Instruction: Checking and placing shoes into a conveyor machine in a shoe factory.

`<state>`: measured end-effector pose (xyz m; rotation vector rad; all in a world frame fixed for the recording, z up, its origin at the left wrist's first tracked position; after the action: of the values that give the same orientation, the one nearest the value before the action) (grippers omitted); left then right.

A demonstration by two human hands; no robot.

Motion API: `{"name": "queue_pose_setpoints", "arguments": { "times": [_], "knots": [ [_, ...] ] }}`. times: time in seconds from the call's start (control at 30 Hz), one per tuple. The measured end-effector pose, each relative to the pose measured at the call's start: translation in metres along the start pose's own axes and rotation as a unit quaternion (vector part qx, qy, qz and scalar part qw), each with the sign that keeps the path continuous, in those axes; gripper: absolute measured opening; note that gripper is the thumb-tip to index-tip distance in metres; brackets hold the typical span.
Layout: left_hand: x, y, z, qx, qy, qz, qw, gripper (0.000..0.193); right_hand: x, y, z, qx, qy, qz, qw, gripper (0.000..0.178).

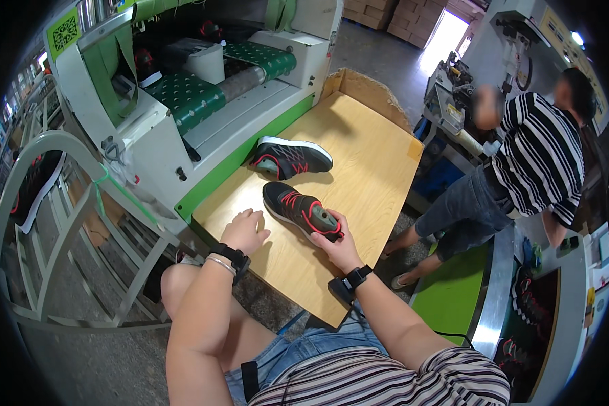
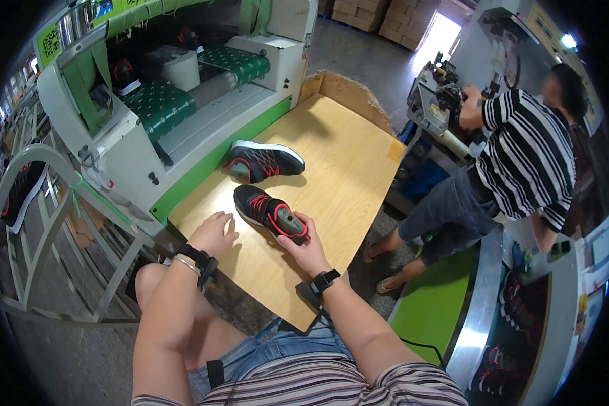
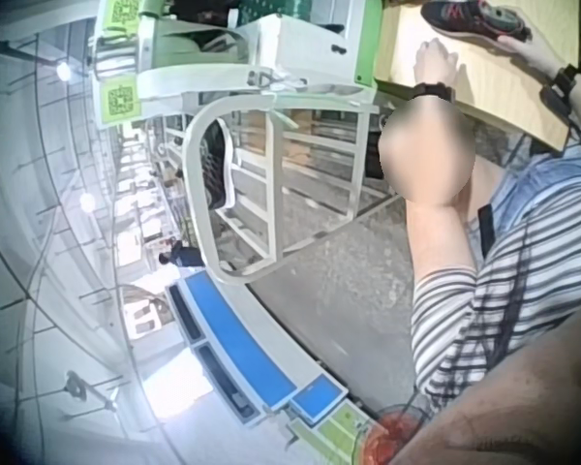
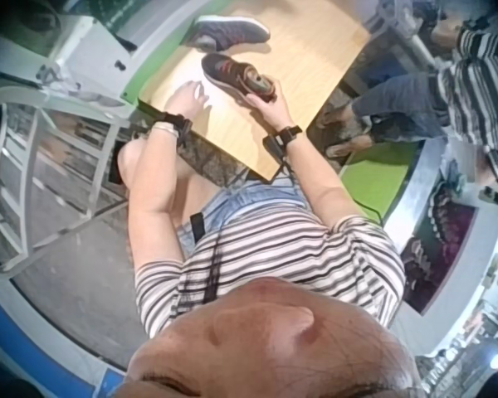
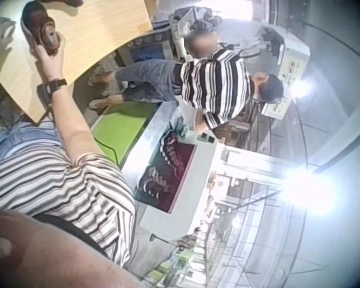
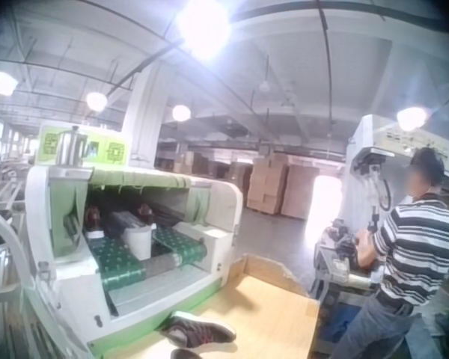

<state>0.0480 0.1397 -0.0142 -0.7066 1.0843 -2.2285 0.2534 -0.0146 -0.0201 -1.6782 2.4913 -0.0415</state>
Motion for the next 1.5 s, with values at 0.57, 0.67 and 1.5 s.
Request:
{"name": "queue_pose_setpoints", "arguments": {
  "times": [0.57, 0.67, 1.5],
  "knots": [
    [0.002, -0.002, 0.003, -0.011, -0.004, -0.006, 1.0, 0.059, 0.0, 0.001, 0.0, -0.001, 0.005, 0.004, 1.0, 0.074],
    [0.002, -0.001, 0.001, -0.014, 0.002, 0.002, 1.0, 0.058, -0.001, -0.001, 0.003, 0.007, 0.002, 0.004, 1.0, 0.074],
    [0.005, -0.008, 0.009, 0.012, -0.033, -0.042, 0.999, 0.061, -0.006, -0.013, 0.017, -0.059, 0.017, -0.061, 0.996, 0.074]
  ]
}}
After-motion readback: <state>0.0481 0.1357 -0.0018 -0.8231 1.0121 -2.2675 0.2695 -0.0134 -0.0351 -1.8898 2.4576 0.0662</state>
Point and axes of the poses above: each hand's wrist, its own x-axis away from the middle knuckle, its own y-axis out of the palm, z = x × y, the point moved 6 cm from there along -x, towards the middle knuckle, and after that the axes turned 4 degrees about -z, right-handed, at the moved point
